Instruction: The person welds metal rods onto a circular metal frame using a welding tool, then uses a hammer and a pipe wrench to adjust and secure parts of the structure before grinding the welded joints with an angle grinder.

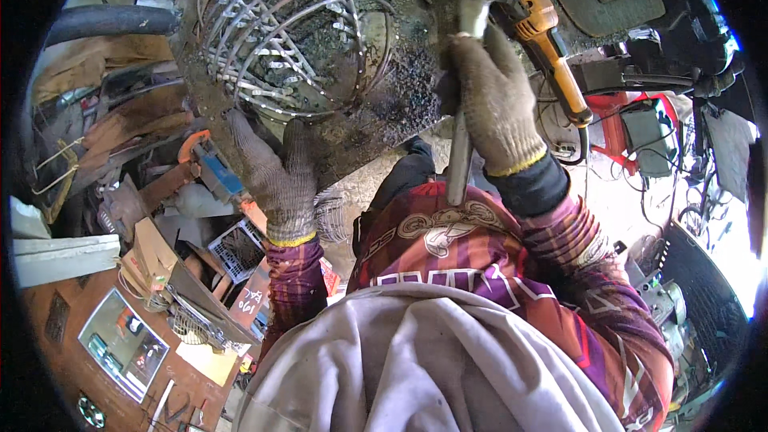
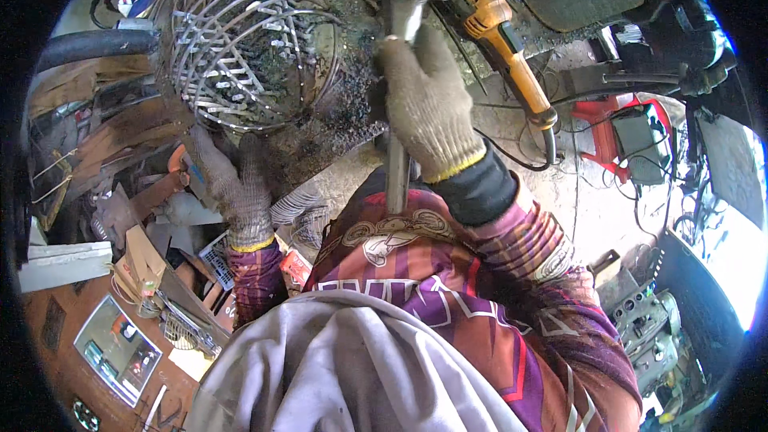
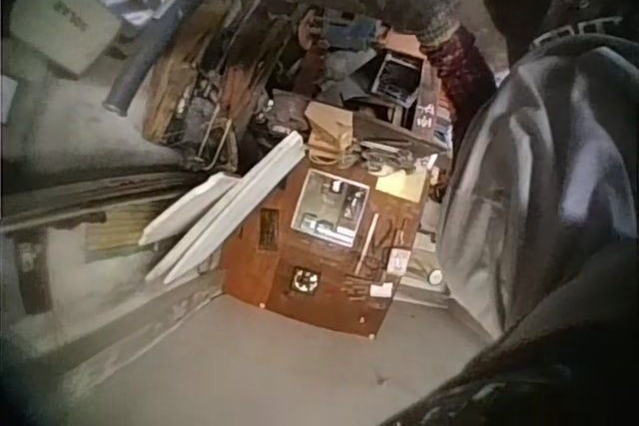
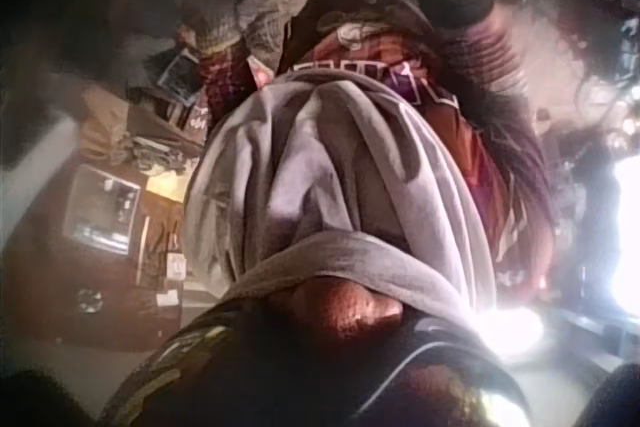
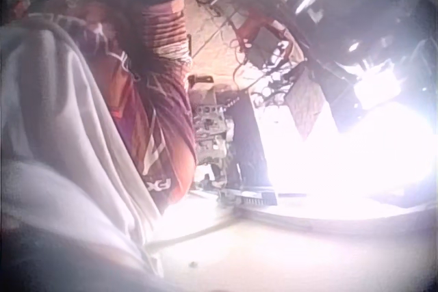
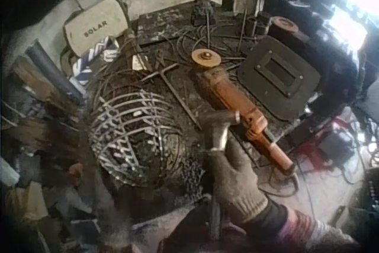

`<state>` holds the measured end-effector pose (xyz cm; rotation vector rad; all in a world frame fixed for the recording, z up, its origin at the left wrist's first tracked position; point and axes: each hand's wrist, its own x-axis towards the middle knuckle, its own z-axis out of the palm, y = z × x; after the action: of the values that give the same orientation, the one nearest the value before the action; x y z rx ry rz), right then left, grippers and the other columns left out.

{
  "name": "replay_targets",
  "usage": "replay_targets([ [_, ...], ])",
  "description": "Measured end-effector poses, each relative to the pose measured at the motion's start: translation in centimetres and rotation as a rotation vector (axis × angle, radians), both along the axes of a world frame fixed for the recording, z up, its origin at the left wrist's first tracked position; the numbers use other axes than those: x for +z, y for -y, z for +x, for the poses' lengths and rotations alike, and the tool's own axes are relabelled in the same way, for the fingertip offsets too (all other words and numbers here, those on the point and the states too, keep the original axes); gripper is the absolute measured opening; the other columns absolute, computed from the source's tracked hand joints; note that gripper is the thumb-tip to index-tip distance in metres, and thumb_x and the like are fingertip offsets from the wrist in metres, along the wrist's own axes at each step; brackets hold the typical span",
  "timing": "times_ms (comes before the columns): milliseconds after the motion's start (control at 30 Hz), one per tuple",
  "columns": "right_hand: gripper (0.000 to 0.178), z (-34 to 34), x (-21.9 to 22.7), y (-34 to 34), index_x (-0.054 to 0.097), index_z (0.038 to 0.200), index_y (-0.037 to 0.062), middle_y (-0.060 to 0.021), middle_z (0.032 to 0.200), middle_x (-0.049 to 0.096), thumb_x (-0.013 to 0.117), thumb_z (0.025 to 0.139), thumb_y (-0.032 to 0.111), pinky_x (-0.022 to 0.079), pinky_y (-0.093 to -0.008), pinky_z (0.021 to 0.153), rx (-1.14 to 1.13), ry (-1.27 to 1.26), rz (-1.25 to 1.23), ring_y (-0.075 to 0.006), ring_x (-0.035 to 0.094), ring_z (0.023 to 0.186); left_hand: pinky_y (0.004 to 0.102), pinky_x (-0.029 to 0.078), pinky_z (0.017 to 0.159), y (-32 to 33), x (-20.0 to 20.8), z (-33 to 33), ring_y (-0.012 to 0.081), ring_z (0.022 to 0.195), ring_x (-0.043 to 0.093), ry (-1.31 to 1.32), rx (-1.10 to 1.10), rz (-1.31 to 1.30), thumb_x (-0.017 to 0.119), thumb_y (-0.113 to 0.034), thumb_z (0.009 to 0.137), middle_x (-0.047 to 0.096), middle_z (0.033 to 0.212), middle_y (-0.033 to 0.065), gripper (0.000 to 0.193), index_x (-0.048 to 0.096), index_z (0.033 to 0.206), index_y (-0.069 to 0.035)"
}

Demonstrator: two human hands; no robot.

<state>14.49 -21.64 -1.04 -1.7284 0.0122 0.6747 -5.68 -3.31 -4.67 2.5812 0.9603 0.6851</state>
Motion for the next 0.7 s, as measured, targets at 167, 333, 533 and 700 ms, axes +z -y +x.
replay_targets([
  [167,0.037,-0.9,0.1,-1.7,0.061,0.122,0.0023,-0.0115,0.098,0.070,0.060,0.100,0.032,0.053,-0.0355,0.075,-0.297,-0.027,0.032,-0.0178,0.065,0.083,0.0484,0.023,0.124,-0.7,-1.0,-0.7,0.0429,0.149,0.032,-0.035,-0.029,-0.016,0.071,-0.048,0.095,0.034,0.160,0.0311,0.093,0.030,0.154,0.012],
  [333,0.040,-0.8,-0.6,-1.5,0.062,0.121,0.0020,-0.0194,0.101,0.070,0.059,0.101,0.037,0.053,-0.0408,0.086,-0.040,-0.087,-0.092,-0.0275,0.068,0.097,0.0479,0.021,0.125,-1.0,-1.5,-1.0,0.0419,0.152,0.028,-0.020,-0.061,-0.087,0.070,-0.047,0.096,0.029,0.163,0.0305,0.095,0.026,0.156,0.012],
  [533,0.037,-1.3,0.2,-0.7,0.060,0.117,0.0036,-0.0137,0.093,0.070,0.057,0.101,0.036,0.055,-0.0389,0.076,-0.198,-0.058,0.131,-0.0235,0.070,0.082,0.0470,0.022,0.125,-1.0,-1.1,-1.2,0.0407,0.152,0.029,-0.027,-0.093,-0.070,0.072,-0.037,0.097,0.030,0.163,0.0302,0.090,0.025,0.157,0.012],
  [700,0.046,-1.2,-3.2,-1.4,0.058,0.126,0.0006,-0.0211,0.094,0.069,0.060,0.098,0.037,0.055,-0.0428,0.086,0.043,0.284,-0.197,-0.0314,0.070,0.091,0.0464,0.022,0.125,-0.9,-1.1,-1.3,0.0397,0.151,0.030,-0.085,-0.070,-0.071,0.074,-0.031,0.096,0.031,0.162,0.0300,0.088,0.026,0.156,0.011],
])
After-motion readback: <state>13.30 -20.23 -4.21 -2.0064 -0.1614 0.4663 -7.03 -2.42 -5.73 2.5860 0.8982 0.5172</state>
